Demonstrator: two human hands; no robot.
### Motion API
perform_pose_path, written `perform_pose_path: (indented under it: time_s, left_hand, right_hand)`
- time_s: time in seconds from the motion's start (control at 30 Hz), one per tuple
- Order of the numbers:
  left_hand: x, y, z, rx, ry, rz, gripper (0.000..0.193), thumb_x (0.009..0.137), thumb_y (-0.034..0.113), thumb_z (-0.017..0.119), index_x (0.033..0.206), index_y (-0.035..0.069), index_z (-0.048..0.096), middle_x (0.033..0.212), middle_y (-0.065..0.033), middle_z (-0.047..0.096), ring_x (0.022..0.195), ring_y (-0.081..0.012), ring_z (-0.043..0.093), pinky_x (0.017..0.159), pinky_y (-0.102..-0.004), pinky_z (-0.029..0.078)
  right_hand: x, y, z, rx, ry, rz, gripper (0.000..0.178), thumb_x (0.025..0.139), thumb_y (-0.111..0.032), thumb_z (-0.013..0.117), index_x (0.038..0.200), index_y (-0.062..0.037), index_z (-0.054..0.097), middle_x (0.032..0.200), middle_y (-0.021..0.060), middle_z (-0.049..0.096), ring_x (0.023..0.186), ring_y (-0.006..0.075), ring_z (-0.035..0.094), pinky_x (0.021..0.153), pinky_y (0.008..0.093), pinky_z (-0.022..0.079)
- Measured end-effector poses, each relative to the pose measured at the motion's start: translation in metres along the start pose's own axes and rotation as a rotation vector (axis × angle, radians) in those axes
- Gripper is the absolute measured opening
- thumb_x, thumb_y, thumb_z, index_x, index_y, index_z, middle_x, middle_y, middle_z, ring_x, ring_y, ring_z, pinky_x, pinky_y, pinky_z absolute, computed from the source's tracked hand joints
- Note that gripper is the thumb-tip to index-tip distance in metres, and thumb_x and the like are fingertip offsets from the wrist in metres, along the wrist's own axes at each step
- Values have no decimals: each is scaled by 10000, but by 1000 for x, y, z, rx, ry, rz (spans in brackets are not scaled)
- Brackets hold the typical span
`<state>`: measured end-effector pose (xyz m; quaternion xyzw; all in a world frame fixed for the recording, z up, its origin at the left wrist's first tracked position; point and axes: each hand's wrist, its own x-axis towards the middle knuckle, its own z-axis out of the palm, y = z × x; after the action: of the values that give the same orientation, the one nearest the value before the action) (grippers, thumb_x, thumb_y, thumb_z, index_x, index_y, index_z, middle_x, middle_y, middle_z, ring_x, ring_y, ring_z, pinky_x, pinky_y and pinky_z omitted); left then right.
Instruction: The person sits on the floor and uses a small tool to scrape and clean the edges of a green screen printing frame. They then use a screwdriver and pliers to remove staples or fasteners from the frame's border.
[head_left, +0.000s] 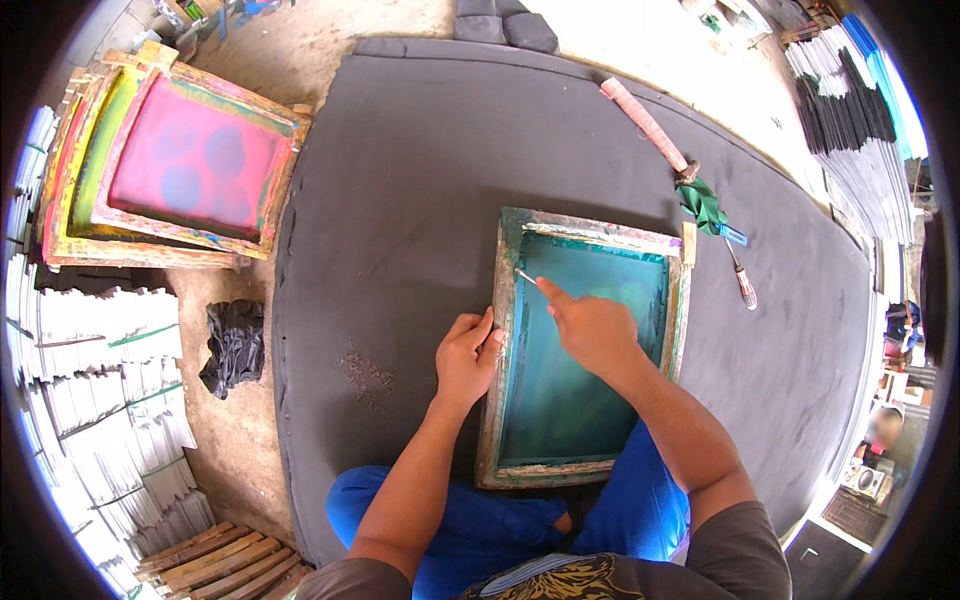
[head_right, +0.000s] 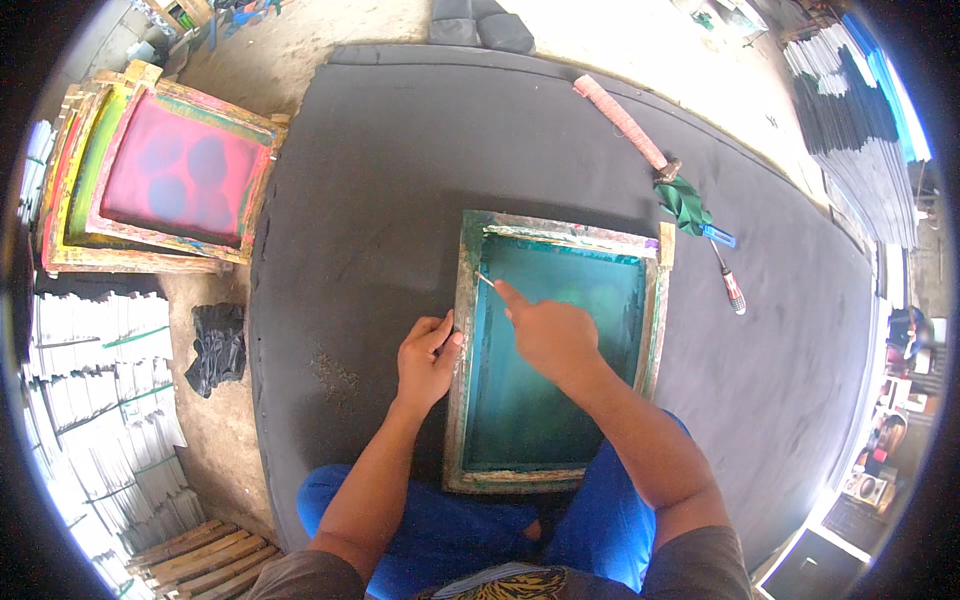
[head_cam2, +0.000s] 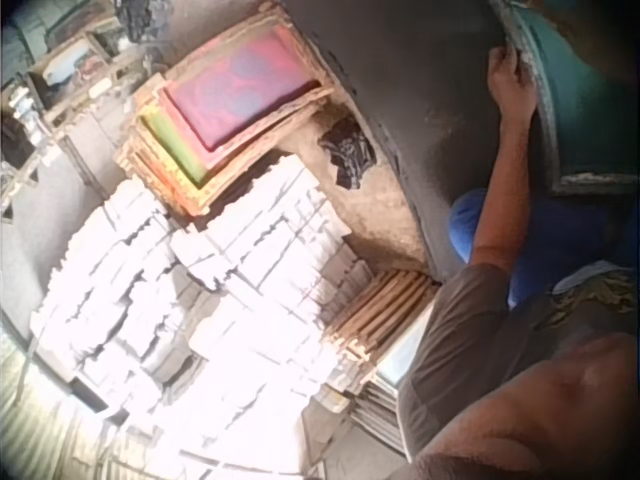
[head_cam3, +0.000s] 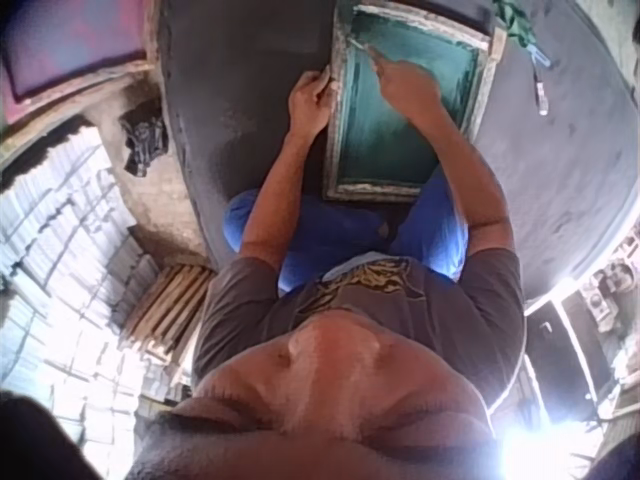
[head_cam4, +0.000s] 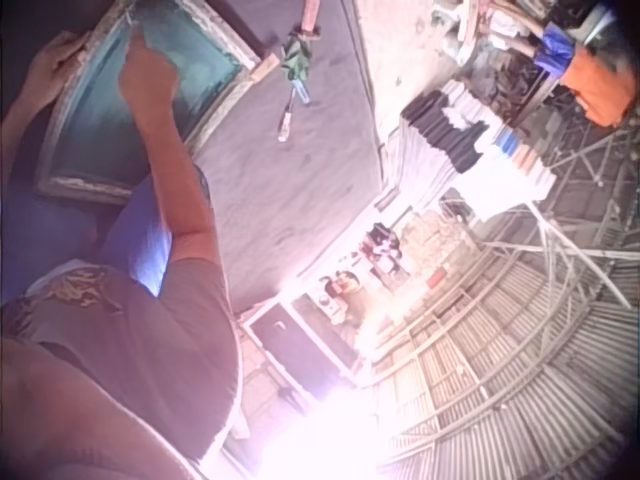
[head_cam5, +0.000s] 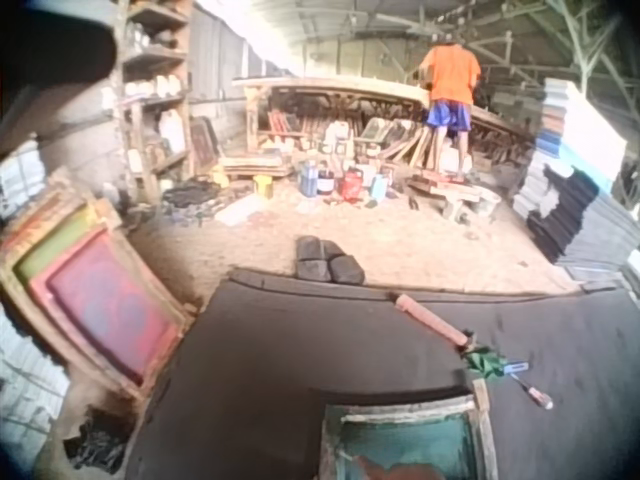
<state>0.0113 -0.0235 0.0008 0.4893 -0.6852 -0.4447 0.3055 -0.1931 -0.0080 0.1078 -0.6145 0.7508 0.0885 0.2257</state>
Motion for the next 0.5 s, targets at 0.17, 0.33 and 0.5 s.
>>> perform_pose_path:
  time_s: [0.17,0.33,0.5]
  left_hand:
    - [-2,0,5,7,20,1,301,946,120,716,1226,13,726,917,-104,655,746,-205,631,666,-310,503]
    - [0,4,7,20,33,10,293,940,99,712,1221,20,729,896,-95,647,737,-205,625,663,-318,502]
    - [0,4,5,-1,22,-3,294,942,113,713,1222,25,731,893,-98,646,739,-209,630,651,-319,500]
  right_hand:
    - [1,-17,1,-152,-31,2,496,1028,-256,546,1522,-261,497,781,164,706,678,350,709,597,490,567]
    - [20,25,0,150,-40,-161,505,1041,-265,535,1540,-230,465,773,167,702,686,358,700,629,484,555]
    - [26,40,11,598,-166,-141,452,1057,-302,530,1501,-219,525,856,222,726,777,381,727,707,485,571]
